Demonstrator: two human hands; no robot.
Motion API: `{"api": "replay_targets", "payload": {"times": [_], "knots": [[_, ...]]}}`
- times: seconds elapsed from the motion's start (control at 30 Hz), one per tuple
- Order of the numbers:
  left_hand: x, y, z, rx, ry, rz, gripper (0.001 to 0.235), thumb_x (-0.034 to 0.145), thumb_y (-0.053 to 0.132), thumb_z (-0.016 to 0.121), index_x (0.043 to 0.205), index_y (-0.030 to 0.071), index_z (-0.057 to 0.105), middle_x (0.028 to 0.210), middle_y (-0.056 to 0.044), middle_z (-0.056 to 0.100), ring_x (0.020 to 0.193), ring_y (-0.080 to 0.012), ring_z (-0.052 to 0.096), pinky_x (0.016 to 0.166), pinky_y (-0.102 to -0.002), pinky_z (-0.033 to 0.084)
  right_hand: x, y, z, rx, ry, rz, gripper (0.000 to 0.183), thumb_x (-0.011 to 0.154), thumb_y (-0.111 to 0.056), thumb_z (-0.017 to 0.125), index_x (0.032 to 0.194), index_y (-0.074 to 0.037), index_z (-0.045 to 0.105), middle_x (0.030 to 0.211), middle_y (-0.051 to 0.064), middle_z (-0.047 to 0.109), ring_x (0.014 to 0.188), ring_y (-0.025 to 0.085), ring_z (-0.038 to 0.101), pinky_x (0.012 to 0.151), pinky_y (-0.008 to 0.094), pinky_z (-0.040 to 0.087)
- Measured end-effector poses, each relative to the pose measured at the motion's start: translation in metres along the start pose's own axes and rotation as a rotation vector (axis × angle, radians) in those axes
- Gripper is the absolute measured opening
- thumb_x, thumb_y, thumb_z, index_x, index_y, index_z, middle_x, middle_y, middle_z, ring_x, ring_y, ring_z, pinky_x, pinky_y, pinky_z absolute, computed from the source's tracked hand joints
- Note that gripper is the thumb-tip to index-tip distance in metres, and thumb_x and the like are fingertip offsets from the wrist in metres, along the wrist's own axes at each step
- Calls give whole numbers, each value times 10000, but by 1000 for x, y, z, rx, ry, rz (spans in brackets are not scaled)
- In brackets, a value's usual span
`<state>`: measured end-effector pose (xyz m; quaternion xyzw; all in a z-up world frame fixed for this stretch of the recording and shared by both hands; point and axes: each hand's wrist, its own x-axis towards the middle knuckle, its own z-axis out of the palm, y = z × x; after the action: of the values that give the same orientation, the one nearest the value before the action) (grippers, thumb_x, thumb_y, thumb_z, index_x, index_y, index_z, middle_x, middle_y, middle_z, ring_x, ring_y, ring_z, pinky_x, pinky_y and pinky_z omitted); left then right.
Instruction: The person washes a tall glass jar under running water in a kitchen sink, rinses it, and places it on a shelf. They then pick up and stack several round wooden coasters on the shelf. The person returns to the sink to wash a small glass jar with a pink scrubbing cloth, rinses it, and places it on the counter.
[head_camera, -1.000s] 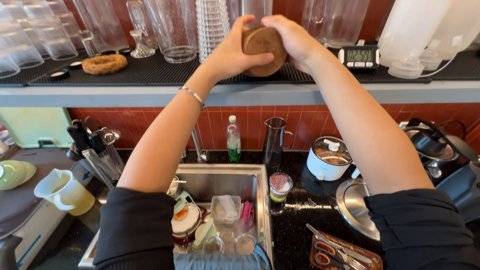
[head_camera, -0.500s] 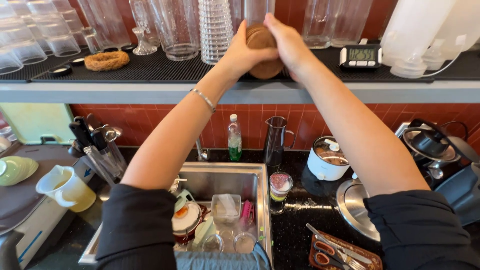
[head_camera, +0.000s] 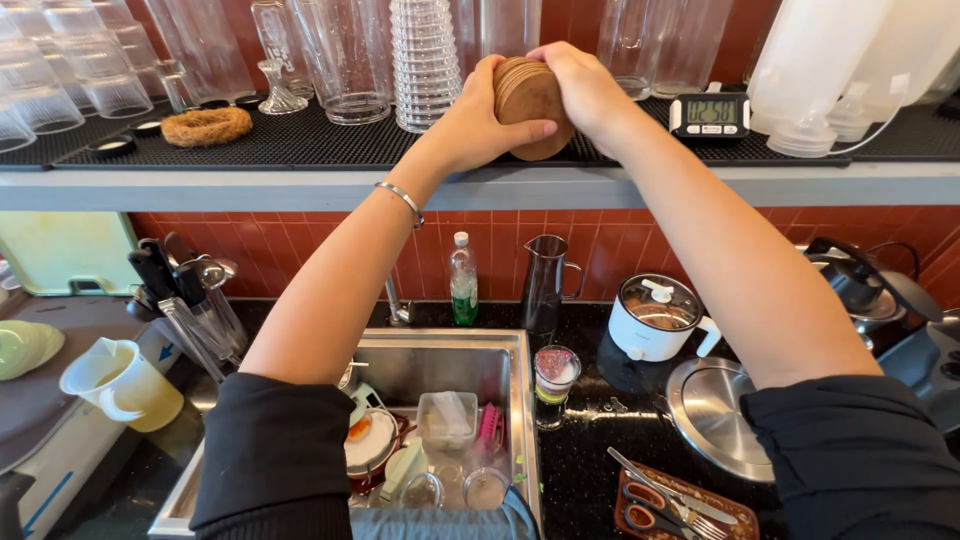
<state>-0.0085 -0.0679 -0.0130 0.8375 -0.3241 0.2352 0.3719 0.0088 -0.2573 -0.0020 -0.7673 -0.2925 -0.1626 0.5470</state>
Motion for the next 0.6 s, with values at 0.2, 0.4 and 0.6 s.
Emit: {"api": "replay_targets", "payload": {"times": [0.2, 0.4, 0.6], "knots": [[17, -25, 13, -9, -15, 83, 1198, 827, 548, 902, 1545, -87, 183, 1521, -299, 378, 1424, -398, 444, 1176, -425, 397, -6, 10, 3, 466, 82, 54, 345, 1089, -330, 444, 1236, -69, 614, 1197, 94, 678, 1130, 193, 649, 993, 374, 534], [11, -17, 5, -99, -3, 193, 1096, 877, 492, 895, 1557, -40, 220, 1526, -260, 476, 1443, -347, 507, 1200, -398, 441, 0, 6, -7, 237, 62, -83, 385, 1080, -327, 467, 1294, -64, 649, 1263, 91, 698, 1169, 188, 667, 1010, 345, 528], [22, -23, 11, -77, -105, 114, 1038, 853, 523, 890, 1492, -33, 291, 1416, -251, 564, 1326, -329, 576, 1101, -404, 477, 1, 6, -11, 307, -50, 127, 472, 1031, -379, 455, 1322, -33, 590, 1273, 117, 689, 1167, 199, 688, 988, 365, 557]]}}
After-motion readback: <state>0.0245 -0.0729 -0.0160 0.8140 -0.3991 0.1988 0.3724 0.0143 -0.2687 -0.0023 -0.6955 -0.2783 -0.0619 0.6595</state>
